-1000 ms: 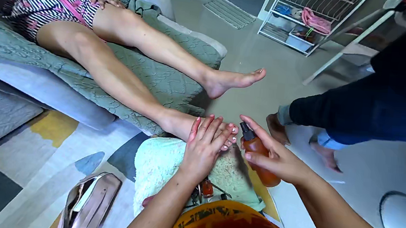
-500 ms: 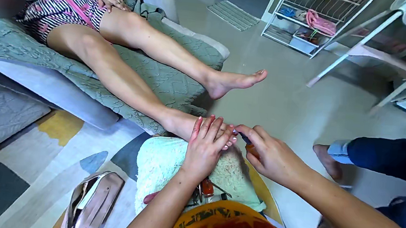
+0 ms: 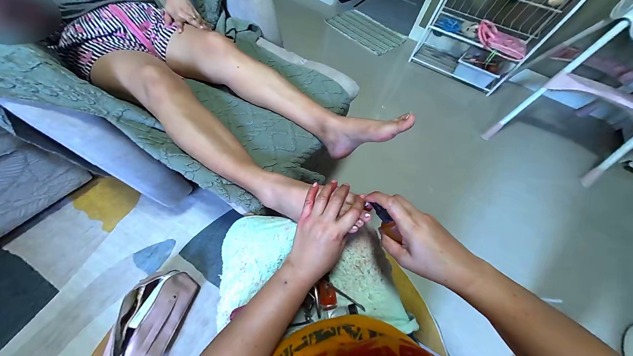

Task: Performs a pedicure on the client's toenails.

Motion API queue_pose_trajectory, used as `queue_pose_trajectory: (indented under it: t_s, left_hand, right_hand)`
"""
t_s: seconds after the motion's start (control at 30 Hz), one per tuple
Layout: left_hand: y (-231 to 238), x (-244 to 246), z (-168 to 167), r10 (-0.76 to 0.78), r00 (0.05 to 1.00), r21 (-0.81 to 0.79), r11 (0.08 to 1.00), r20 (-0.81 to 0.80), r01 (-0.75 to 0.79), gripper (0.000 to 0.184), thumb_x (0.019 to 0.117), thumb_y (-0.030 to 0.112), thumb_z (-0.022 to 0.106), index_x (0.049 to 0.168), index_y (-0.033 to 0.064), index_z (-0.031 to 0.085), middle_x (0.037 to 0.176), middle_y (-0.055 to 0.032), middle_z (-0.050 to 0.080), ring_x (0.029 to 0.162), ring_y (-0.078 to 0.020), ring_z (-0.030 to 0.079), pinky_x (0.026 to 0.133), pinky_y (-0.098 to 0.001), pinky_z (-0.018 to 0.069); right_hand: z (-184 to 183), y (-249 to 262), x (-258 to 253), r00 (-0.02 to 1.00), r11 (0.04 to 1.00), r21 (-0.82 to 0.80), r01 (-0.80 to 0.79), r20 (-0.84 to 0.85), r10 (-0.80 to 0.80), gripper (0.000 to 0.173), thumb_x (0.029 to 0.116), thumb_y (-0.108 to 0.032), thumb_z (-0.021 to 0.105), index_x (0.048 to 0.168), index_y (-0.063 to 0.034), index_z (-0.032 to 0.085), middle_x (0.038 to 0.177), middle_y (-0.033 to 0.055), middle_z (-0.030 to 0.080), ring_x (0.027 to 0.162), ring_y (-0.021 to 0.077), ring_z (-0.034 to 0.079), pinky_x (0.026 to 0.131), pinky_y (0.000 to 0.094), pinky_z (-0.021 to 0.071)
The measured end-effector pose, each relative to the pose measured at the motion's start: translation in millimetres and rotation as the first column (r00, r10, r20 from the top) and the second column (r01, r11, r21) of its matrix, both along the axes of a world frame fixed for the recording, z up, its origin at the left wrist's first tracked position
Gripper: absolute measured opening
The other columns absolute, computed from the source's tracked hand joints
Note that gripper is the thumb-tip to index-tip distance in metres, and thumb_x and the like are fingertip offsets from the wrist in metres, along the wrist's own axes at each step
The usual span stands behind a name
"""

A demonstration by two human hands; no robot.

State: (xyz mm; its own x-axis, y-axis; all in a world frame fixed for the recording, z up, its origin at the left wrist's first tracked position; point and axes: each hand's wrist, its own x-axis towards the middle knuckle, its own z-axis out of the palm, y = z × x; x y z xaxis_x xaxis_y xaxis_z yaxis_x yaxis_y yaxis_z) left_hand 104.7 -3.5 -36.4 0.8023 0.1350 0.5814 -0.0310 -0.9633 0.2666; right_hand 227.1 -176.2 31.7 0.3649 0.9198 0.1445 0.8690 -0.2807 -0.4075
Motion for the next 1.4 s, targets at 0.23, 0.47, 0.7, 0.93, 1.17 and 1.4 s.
queue_pose_trajectory:
  t_s: [0.23, 0.47, 0.7, 0.93, 1.17, 1.4]
  left_hand:
    - [-1.9, 0.8, -3.3, -0.014, 1.000, -0.087, 0.996, 0.024, 0.016, 0.039, 0.0957, 0.012, 0.058, 0.132, 0.0216, 0.068, 0.145, -0.0080, 0.059, 0.144, -0.0312, 0.045, 0.122, -0.0605, 0.0249]
    - [-2.8, 4.5, -7.6, -0.014, 1.000, -0.072, 0.997, -0.003, 0.014, 0.040, 0.0959, 0.013, 0.057, 0.135, 0.0194, 0.067, 0.145, -0.0081, 0.059, 0.145, -0.0312, 0.043, 0.122, -0.0618, 0.0237]
    - [-4.0, 3.6, -9.4, -0.007, 1.000, -0.022, 1.000, -0.017, 0.007, 0.040, 0.0983, 0.012, 0.055, 0.137, 0.0168, 0.065, 0.148, -0.0100, 0.057, 0.146, -0.0298, 0.043, 0.123, -0.0587, 0.0254]
    - [-4.9, 1.2, -7.0, 0.004, 1.000, 0.009, 1.000, -0.018, -0.004, 0.040, 0.1010, 0.013, 0.053, 0.140, 0.0158, 0.063, 0.149, -0.0112, 0.056, 0.146, -0.0296, 0.043, 0.123, -0.0566, 0.0259]
    - [-10.6, -1.7, -6.8, 0.016, 0.999, 0.045, 0.999, -0.030, -0.015, 0.043, 0.1032, 0.009, 0.050, 0.145, 0.0127, 0.058, 0.151, -0.0136, 0.053, 0.147, -0.0287, 0.042, 0.123, -0.0477, 0.0300]
    - [-8.1, -1.7, -8.2, -0.001, 1.000, 0.073, 0.997, -0.009, 0.002, 0.042, 0.1035, 0.008, 0.049, 0.145, 0.0082, 0.058, 0.151, -0.0145, 0.053, 0.147, -0.0291, 0.043, 0.122, -0.0465, 0.0321]
  right_hand:
    - [1.1, 1.3, -0.4, 0.999, 0.999, 0.028, 0.017, -0.029, -0.016, 0.060, 0.0906, -0.017, 0.061, 0.149, -0.0163, 0.048, 0.114, 0.0136, 0.063, 0.083, 0.0222, 0.066, 0.071, 0.0390, 0.0584]
    - [-2.6, -7.4, -5.4, 0.997, 1.000, 0.018, -0.025, -0.069, 0.026, 0.059, 0.0911, -0.018, 0.061, 0.149, -0.0152, 0.049, 0.124, 0.0130, 0.063, 0.091, 0.0207, 0.067, 0.076, 0.0370, 0.0594]
    - [-6.6, -12.0, -9.6, 0.998, 0.998, 0.052, -0.023, -0.051, 0.026, 0.051, 0.0917, -0.018, 0.059, 0.142, -0.0108, 0.053, 0.119, 0.0137, 0.063, 0.084, 0.0194, 0.066, 0.071, 0.0352, 0.0584]
    - [-4.7, -12.0, -15.9, 0.991, 1.000, -0.006, -0.029, -0.128, 0.028, 0.060, 0.0909, -0.014, 0.060, 0.150, -0.0158, 0.048, 0.125, 0.0128, 0.061, 0.089, 0.0185, 0.067, 0.076, 0.0346, 0.0587]
    - [-8.1, -13.0, -22.0, 0.995, 0.999, 0.050, 0.010, -0.100, -0.005, 0.053, 0.0916, -0.016, 0.060, 0.144, -0.0101, 0.052, 0.123, 0.0142, 0.063, 0.087, 0.0191, 0.067, 0.075, 0.0342, 0.0588]
    - [-11.7, -13.0, -29.1, 0.990, 1.000, 0.004, -0.023, -0.138, 0.024, 0.060, 0.0909, -0.015, 0.062, 0.149, -0.0119, 0.048, 0.124, 0.0155, 0.062, 0.094, 0.0221, 0.068, 0.080, 0.0369, 0.0594]
